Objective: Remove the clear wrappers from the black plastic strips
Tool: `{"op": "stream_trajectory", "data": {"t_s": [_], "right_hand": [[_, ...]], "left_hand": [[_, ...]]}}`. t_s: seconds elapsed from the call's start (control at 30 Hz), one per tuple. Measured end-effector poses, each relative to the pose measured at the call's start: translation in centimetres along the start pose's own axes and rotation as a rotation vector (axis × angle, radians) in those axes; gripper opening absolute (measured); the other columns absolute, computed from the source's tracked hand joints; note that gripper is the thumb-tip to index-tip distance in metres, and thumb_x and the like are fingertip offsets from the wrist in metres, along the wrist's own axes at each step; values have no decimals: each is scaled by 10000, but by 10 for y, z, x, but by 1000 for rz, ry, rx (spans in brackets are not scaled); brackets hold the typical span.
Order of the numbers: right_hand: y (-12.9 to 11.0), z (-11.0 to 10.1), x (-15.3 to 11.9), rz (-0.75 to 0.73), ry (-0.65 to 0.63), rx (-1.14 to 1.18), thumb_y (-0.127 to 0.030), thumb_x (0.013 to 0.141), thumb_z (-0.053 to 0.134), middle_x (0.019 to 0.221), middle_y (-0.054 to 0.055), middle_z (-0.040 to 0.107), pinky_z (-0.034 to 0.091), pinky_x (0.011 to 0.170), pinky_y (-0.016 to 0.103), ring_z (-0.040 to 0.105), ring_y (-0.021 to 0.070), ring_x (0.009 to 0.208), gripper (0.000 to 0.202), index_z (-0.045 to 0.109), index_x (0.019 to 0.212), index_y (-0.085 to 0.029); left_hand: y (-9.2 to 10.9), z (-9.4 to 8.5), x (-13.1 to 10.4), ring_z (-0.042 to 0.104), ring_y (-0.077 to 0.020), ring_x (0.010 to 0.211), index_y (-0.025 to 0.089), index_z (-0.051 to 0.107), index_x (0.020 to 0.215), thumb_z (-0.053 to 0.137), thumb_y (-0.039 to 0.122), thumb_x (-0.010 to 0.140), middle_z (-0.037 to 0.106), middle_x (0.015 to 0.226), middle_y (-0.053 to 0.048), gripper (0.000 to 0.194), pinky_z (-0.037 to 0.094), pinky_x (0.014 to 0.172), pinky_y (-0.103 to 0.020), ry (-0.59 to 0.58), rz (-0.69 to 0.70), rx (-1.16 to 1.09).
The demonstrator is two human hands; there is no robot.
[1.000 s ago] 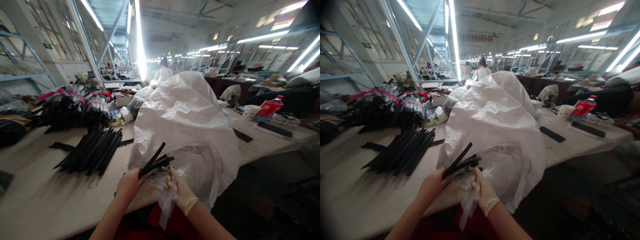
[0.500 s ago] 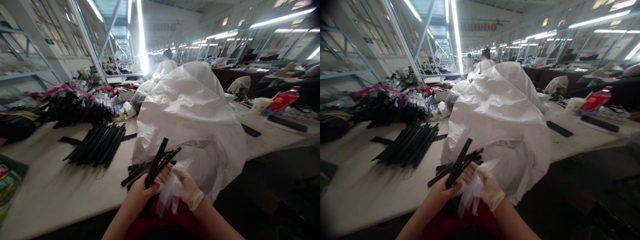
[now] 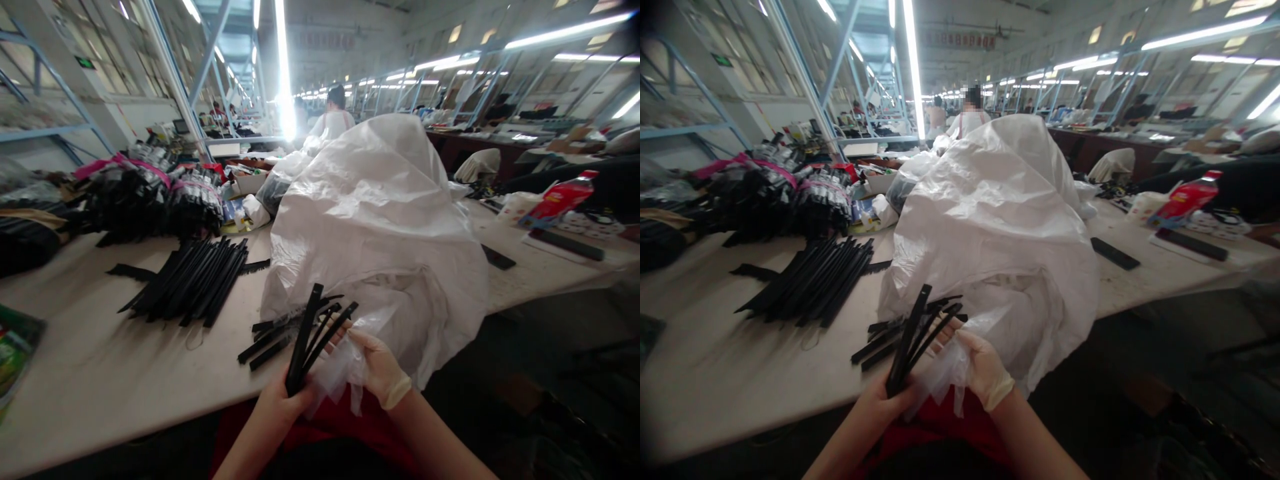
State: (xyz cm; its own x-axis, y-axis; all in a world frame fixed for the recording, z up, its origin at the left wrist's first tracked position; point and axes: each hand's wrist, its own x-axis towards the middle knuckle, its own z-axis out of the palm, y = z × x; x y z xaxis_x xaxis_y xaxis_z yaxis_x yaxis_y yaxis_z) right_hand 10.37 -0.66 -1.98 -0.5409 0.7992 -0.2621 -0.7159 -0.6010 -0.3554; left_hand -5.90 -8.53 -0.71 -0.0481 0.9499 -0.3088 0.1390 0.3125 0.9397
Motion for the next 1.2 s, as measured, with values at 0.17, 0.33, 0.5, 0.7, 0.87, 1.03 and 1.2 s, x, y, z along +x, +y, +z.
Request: {"op": "stream_trajectory", "data": {"t_s": [0.17,0.33,0.5,0.7,0.87,1.03,1.2], "right_hand": [[7,-9,-2,23,-19,-148,-407,771,617,1063,104,640,431,880,366,606,207,963,370,593,1042,-156],[20,-6,-2,92,-88,-163,-450,677,702,973,90,659,464,812,309,625,185,878,483,598,1037,-144],[18,-4,-5,155,-38,-87,-374,642,752,954,65,675,490,722,233,637,149,820,428,624,980,-145],[26,-8,-12,250,-110,-46,-421,608,763,877,40,675,498,613,198,554,60,555,535,608,1029,-128],[33,0,-15,288,18,-113,-231,658,750,808,38,685,492,632,206,575,63,559,315,624,926,-124],[43,7,-14,289,164,-182,-297,617,768,404,-73,485,419,462,170,507,73,413,248,597,660,-123],[48,14,-8,92,276,-254,-346,561,790,419,-66,491,340,382,157,424,48,383,298,581,577,-134]], "left_hand": [[24,-15,-3,498,-142,613,170,565,746,600,298,712,546,658,28,137,414,572,-235,90,142,151],[37,-13,-2,553,-170,676,174,591,801,569,312,746,615,725,-2,150,446,621,-255,137,236,189],[49,-12,-5,520,-146,587,184,579,709,596,333,679,562,621,26,152,431,553,-239,299,223,138],[60,-12,3,500,-126,536,185,555,750,598,392,668,539,608,38,227,414,517,-233,520,172,47],[45,-7,14,516,-133,556,180,559,768,575,354,704,544,615,38,185,426,540,-241,429,190,115],[26,4,15,528,-152,609,174,563,773,534,301,749,553,633,28,132,438,591,-258,336,196,190],[26,8,13,553,-171,658,172,569,780,545,319,757,593,680,8,151,442,623,-268,261,200,172]]}}
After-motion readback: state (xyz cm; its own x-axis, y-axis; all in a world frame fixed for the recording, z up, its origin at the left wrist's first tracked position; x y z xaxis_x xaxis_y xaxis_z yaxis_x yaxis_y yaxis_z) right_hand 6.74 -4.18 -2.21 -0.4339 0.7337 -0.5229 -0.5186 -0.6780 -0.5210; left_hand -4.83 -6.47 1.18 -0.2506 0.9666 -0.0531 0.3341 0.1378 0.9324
